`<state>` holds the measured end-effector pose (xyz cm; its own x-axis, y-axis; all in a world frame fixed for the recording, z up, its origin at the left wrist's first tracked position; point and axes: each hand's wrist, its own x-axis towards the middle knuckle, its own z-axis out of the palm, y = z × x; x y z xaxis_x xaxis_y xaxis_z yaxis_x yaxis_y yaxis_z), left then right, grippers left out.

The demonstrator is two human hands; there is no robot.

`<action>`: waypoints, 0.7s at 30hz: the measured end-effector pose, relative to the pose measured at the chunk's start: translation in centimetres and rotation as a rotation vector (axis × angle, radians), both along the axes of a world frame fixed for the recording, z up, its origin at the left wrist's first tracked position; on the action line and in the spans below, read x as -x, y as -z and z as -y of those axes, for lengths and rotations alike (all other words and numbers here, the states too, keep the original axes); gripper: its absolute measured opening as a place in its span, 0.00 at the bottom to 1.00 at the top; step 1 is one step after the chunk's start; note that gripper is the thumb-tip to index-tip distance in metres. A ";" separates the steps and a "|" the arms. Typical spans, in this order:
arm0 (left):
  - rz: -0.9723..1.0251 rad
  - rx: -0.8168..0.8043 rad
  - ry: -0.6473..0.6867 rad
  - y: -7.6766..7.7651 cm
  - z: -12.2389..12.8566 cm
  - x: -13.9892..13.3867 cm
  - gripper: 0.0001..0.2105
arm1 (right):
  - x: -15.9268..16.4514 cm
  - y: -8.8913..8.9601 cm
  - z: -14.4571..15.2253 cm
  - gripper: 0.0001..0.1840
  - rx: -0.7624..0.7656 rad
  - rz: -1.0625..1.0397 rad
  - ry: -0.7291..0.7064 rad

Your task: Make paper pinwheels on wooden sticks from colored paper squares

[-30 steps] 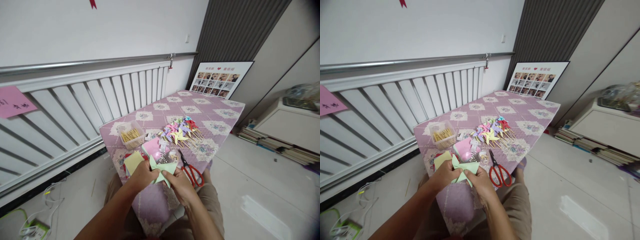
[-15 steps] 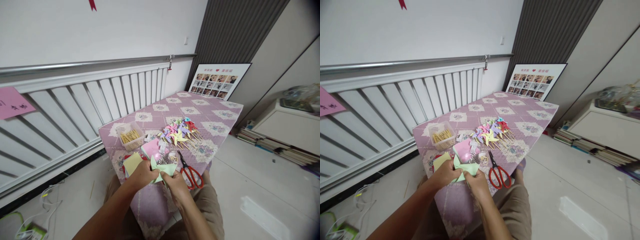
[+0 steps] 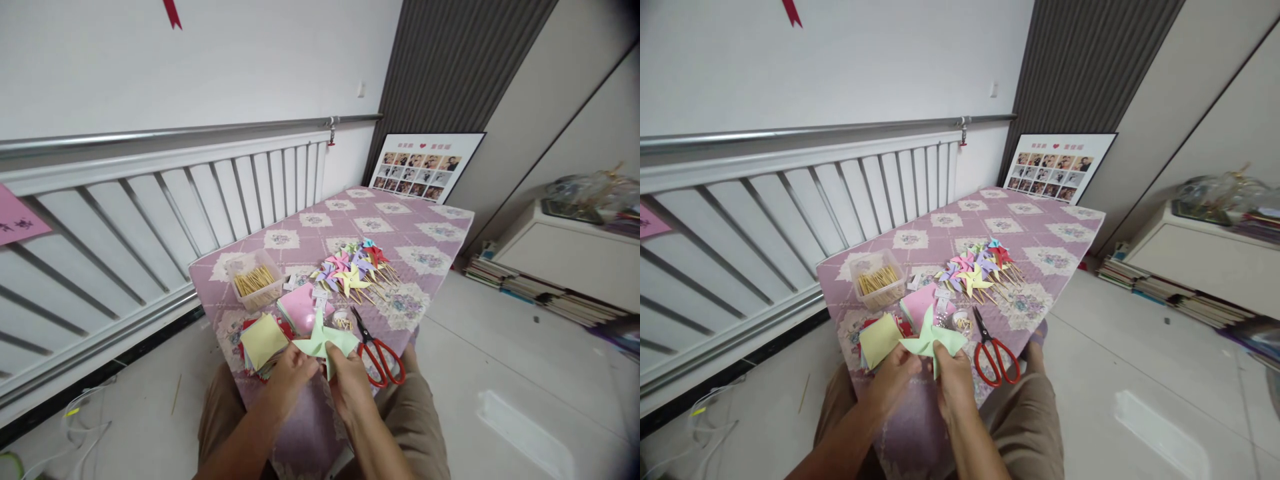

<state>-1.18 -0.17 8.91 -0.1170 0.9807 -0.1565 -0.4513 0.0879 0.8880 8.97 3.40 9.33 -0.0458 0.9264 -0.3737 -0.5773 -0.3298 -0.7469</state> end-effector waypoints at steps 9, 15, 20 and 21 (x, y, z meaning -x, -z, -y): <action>-0.004 0.108 -0.285 -0.2 -1.5 -3.5 0.14 | 1.2 1.0 0.5 0.10 -0.071 -0.049 0.054; 0.036 0.117 -0.308 0.1 -1.9 -3.4 0.11 | 1.6 0.7 0.8 0.14 -0.025 -0.090 0.045; 0.072 0.122 -0.295 -0.4 -1.9 -3.3 0.12 | 1.5 0.1 1.1 0.16 -0.010 -0.077 0.009; 0.059 0.133 -0.285 -0.6 -1.9 -3.2 0.12 | 1.4 0.1 1.2 0.16 -0.014 -0.076 -0.004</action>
